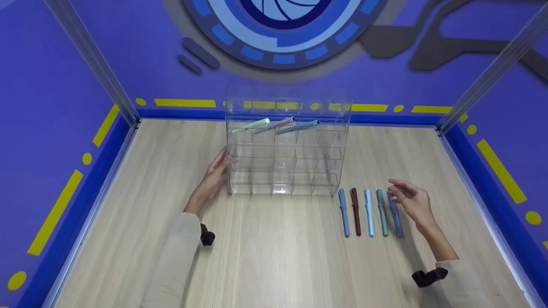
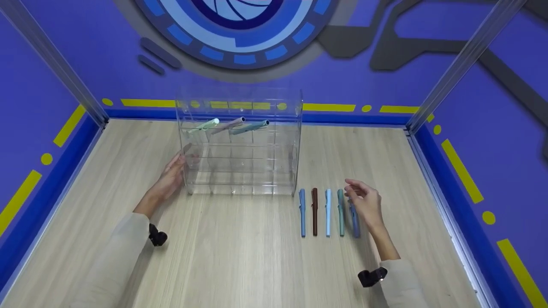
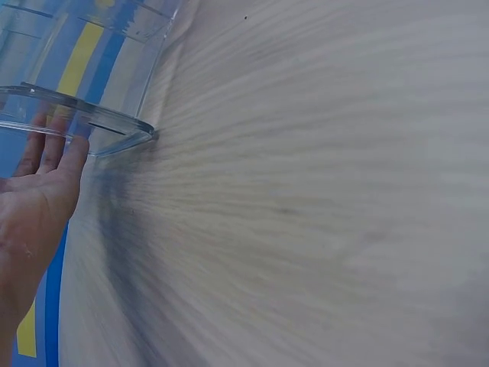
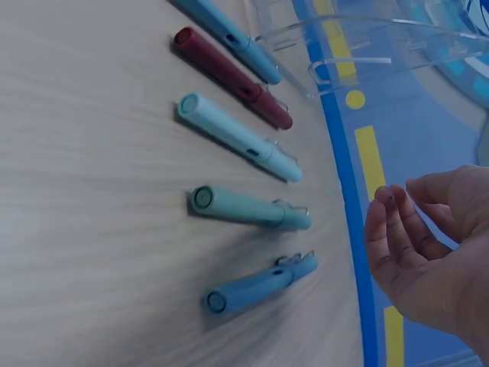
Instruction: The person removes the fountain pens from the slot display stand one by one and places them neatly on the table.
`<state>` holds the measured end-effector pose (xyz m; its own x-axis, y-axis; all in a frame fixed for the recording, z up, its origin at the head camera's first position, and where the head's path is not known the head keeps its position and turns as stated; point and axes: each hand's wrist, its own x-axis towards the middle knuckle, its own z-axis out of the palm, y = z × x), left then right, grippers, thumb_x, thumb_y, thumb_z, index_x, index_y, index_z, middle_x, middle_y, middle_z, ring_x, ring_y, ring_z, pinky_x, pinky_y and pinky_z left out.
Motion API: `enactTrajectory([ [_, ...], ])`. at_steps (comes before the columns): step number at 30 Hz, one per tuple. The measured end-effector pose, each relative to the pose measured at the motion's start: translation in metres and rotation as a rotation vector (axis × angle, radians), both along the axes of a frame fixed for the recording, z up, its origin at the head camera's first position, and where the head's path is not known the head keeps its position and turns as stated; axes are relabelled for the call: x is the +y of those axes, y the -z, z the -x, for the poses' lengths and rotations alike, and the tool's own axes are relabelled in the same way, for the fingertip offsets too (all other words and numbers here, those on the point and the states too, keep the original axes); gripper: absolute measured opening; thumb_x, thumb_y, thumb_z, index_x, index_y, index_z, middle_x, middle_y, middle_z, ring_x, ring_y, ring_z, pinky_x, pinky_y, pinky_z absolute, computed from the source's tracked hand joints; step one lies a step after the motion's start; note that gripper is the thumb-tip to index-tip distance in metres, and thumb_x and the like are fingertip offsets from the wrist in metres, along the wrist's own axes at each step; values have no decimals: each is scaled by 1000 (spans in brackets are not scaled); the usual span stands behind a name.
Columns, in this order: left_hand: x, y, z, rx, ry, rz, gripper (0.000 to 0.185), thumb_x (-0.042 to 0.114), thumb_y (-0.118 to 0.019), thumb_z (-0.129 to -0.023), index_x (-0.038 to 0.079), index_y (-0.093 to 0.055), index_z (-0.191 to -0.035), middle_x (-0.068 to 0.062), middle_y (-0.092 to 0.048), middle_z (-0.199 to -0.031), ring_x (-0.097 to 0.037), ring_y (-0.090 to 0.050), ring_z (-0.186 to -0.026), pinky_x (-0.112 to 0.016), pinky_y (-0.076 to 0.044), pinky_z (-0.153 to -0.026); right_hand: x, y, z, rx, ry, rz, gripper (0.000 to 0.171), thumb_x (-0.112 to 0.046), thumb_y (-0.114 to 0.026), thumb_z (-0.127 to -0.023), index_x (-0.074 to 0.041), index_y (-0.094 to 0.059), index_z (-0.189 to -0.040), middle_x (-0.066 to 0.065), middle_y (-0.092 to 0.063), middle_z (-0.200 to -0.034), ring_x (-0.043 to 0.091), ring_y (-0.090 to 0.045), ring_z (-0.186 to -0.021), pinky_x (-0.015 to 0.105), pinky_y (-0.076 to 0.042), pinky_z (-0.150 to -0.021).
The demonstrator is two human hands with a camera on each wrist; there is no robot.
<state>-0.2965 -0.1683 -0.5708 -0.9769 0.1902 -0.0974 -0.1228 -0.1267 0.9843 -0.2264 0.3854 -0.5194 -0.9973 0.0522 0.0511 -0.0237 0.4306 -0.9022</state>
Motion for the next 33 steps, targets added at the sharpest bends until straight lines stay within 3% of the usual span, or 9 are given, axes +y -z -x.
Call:
enactTrajectory([
  [7,1,2,-1,21,-4,2,65,38,-42,-111,16,-14,-165,-16,-38,-163,-32,-27,-156,-52,-22,-128,-19,-11,4,-31,-104,-29,41,-20,-62,-104,6,-60,-135,-23,-70,-97,0,-71,-91,17,-59,-77],
  [14,3,4,-2,5,0,10,68,42,-42,-110,17,-12,-166,-15,-35,-165,-32,-24,-157,-52,-21,-129,-42,-21,9,-18,-185,7,40,-17,-63,-103,4,-60,-137,0,-69,-110,1,-69,-93,20,-60,-78],
  [22,8,8,-4,-37,-17,-1,66,44,-44,-109,21,-16,-165,-11,-36,-165,-29,-28,-156,-49,-27,-127,-65,-28,13,17,-241,55,36,-11,-63,-102,6,-61,-134,10,-69,-113,3,-70,-92,23,-61,-79],
  [27,7,6,-2,-20,-22,-16,65,40,-44,-110,19,-15,-166,-14,-36,-165,-32,-29,-155,-51,-27,-127,-85,-33,24,15,-267,43,37,-13,-63,-103,5,-61,-135,24,-65,-120,3,-70,-93,24,-61,-79],
  [33,4,2,0,2,-27,5,62,36,-43,-111,18,-17,-165,-15,-37,-164,-33,-33,-154,-52,-29,-126,-111,-41,39,49,-279,75,35,-11,-63,-102,6,-63,-133,29,-65,-120,2,-69,-91,19,-60,-76],
])
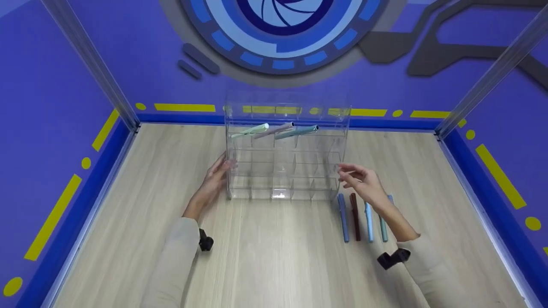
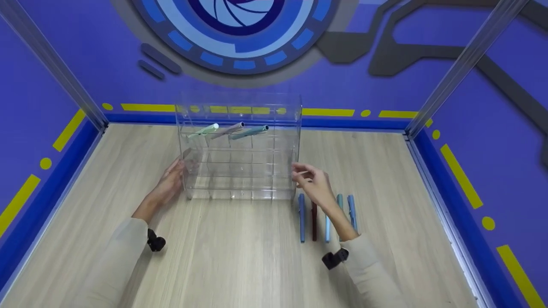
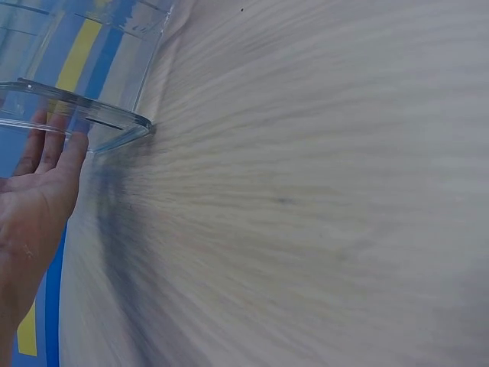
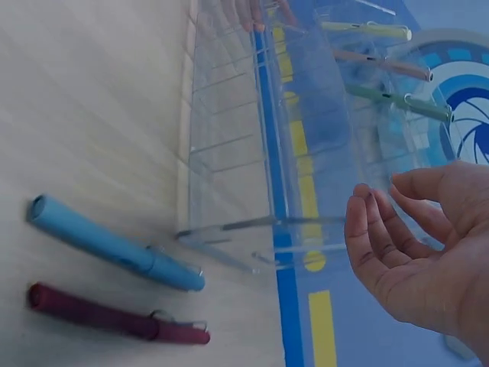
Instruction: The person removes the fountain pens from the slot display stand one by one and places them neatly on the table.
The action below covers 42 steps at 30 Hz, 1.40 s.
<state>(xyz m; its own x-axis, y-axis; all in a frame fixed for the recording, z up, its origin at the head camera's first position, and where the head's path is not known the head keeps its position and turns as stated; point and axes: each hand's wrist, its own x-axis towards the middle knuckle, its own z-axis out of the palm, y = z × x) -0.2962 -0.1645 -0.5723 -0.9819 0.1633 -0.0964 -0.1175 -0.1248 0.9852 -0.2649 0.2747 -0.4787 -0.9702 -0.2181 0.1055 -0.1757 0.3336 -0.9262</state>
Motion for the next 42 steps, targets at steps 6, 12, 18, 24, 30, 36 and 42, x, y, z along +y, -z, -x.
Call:
enactTrajectory([
  [6,-2,-1,-1,-4,11,-5,63,35,-42,-112,16,-15,-165,-18,-36,-164,-33,-31,-155,-51,-27,-127,-25,-10,10,54,15,88,29,-3,-63,-100,5,-66,-128,16,-73,-115,5,-71,-91,20,-60,-78],
  [12,-3,-1,1,-20,-6,-7,63,37,-44,-111,17,-18,-165,-17,-38,-163,-32,-31,-155,-51,-27,-127,-51,-24,22,89,42,174,29,-2,-63,-100,6,-65,-128,2,-74,-112,6,-71,-96,21,-61,-82],
  [18,-4,1,1,-15,2,-16,62,36,-42,-112,17,-17,-165,-15,-33,-166,-32,-29,-156,-50,-26,-128,-71,-36,33,90,76,278,35,-2,-62,-101,8,-60,-134,0,-73,-113,10,-73,-95,25,-63,-80],
  [24,-5,1,1,-25,11,-13,65,39,-44,-111,19,-16,-165,-15,-33,-165,-30,-23,-158,-51,-23,-128,-87,-38,42,53,91,368,41,-2,-61,-101,4,-55,-142,6,-68,-123,10,-74,-96,26,-63,-79],
  [30,-5,1,0,-20,16,-13,64,36,-43,-111,18,-14,-165,-18,-38,-162,-31,-24,-157,-52,-23,-128,-101,-37,47,-6,68,431,44,-2,-58,-103,3,-51,-145,22,-61,-135,8,-75,-95,27,-63,-79],
  [36,-3,0,0,-21,8,-28,65,35,-44,-111,17,-15,-165,-22,-38,-161,-33,-29,-155,-52,-26,-127,-115,-37,54,-33,69,423,44,-4,-59,-103,0,-53,-146,27,-61,-135,8,-75,-91,27,-64,-76],
  [42,-5,1,1,-16,12,-33,63,34,-44,-111,18,-16,-165,-21,-36,-163,-33,-28,-156,-53,-25,-127,-125,-37,58,-27,70,386,39,-6,-59,-103,-1,-57,-142,24,-63,-131,11,-75,-92,27,-64,-73],
])
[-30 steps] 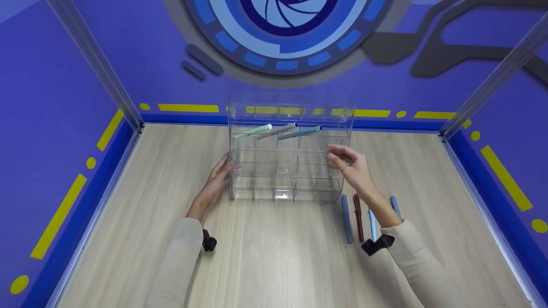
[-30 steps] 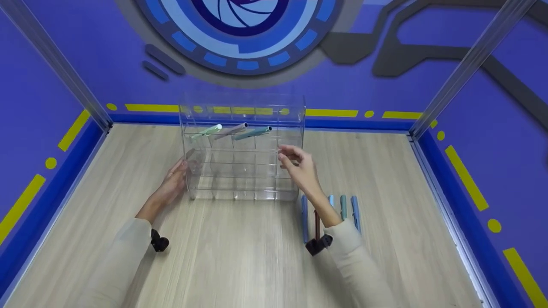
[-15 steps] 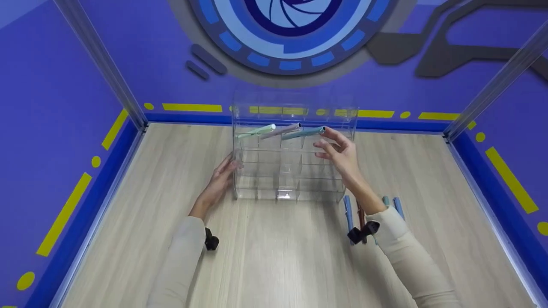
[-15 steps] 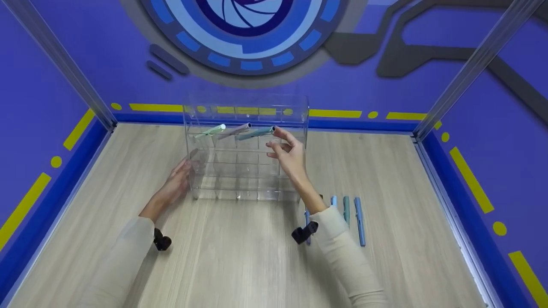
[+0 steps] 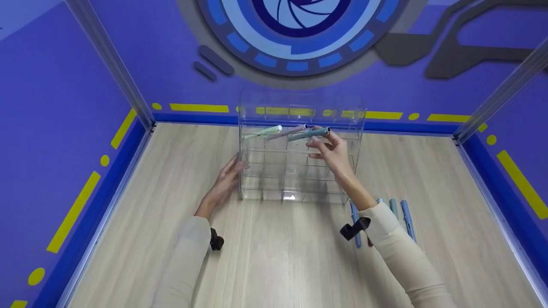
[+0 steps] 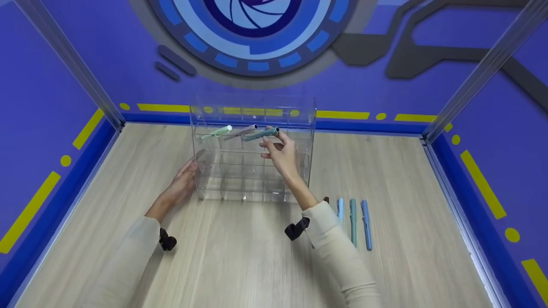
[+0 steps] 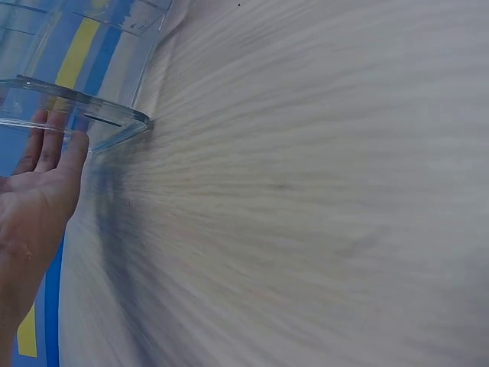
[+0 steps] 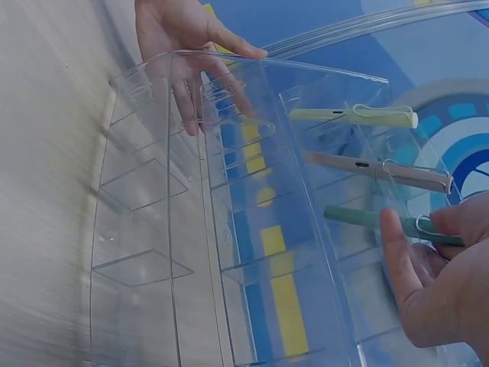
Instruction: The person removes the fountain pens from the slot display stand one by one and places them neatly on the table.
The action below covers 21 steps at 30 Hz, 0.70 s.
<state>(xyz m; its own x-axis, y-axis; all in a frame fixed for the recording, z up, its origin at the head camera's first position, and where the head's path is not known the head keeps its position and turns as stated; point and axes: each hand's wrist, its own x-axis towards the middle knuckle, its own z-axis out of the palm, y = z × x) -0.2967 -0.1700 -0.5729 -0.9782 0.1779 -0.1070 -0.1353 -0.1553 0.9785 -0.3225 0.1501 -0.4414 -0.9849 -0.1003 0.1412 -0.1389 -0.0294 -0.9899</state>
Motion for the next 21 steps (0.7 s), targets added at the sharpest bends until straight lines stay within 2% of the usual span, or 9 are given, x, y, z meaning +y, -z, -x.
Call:
enactTrajectory([
  [8,3,0,0,-7,-13,-3,61,35,-45,-111,21,-21,-165,-18,-38,-162,-31,-28,-155,-52,-25,-128,-1,-1,2,-1,21,-1,36,-8,-59,-104,4,-57,-137,24,-65,-127,9,-75,-91,27,-64,-74],
  [13,6,1,2,7,4,-7,62,34,-43,-111,17,-17,-165,-20,-39,-161,-33,-29,-155,-52,-25,-127,5,-1,-2,14,57,-7,33,-9,-58,-104,1,-59,-136,20,-66,-125,8,-75,-94,26,-63,-78],
  [17,4,1,2,2,4,14,62,34,-42,-112,16,-15,-165,-19,-39,-161,-32,-28,-156,-50,-26,-127,6,-1,-8,24,85,25,30,-10,-58,-104,-2,-61,-134,21,-68,-123,12,-76,-97,28,-63,-80],
  [21,2,2,2,-10,-10,31,64,38,-44,-111,17,-17,-165,-18,-41,-161,-32,-30,-155,-50,-27,-127,9,-3,-13,68,98,62,33,-10,-57,-105,2,-59,-135,20,-70,-121,17,-75,-102,29,-63,-81],
])
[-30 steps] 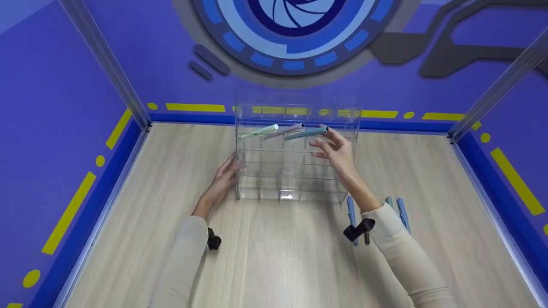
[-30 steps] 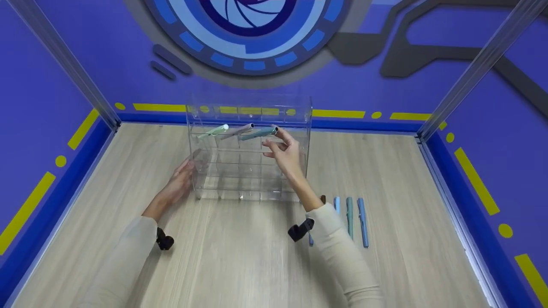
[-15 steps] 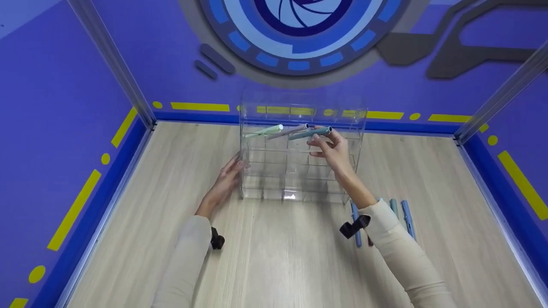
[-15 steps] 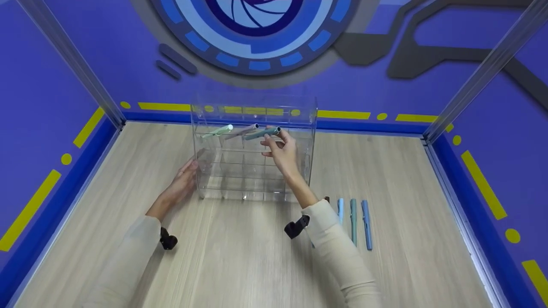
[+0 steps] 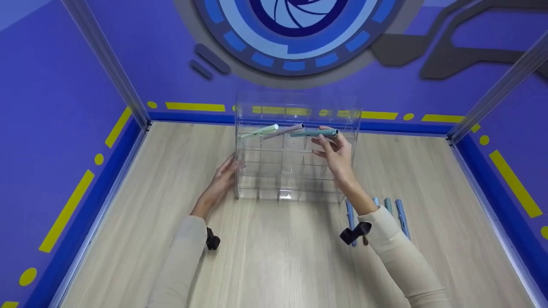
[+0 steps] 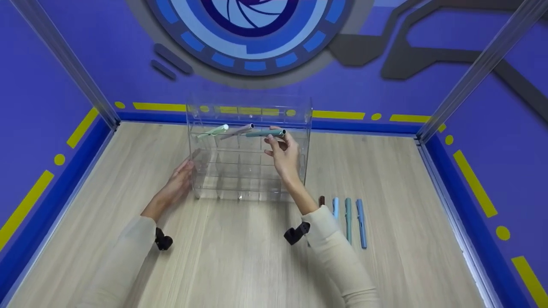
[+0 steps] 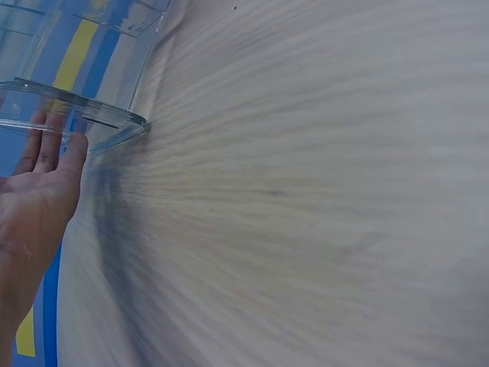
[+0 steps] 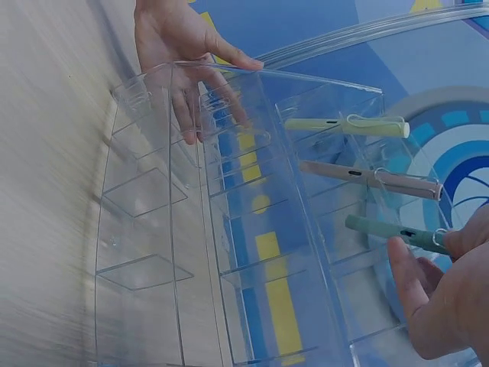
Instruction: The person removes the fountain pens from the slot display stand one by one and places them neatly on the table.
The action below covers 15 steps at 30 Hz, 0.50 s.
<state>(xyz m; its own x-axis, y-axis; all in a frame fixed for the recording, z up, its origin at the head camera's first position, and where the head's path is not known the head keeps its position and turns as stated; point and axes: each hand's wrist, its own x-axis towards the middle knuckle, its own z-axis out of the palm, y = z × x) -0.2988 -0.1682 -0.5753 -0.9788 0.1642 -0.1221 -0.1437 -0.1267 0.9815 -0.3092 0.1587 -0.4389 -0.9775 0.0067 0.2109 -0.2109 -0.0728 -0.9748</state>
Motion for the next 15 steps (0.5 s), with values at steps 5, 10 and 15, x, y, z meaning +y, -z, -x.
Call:
enactTrajectory([
  [5,-2,-2,1,5,7,6,66,42,-45,-110,18,-17,-165,-16,-40,-161,-30,-30,-155,-48,-27,-127,5,-4,-4,83,18,25,33,-8,-56,-105,5,-58,-135,13,-72,-116,16,-75,-103,29,-64,-80],
  [10,-2,-2,0,12,-8,-12,62,34,-43,-111,17,-17,-165,-18,-41,-161,-31,-31,-155,-49,-27,-127,13,-4,-10,123,34,21,33,-11,-56,-105,1,-59,-136,5,-73,-115,13,-75,-103,30,-63,-81],
  [15,-2,-1,-1,14,-4,-22,62,33,-42,-112,17,-17,-165,-17,-38,-163,-31,-29,-156,-50,-26,-128,20,-5,-16,147,62,37,33,-9,-57,-105,2,-60,-136,9,-73,-112,14,-75,-101,29,-63,-81],
])
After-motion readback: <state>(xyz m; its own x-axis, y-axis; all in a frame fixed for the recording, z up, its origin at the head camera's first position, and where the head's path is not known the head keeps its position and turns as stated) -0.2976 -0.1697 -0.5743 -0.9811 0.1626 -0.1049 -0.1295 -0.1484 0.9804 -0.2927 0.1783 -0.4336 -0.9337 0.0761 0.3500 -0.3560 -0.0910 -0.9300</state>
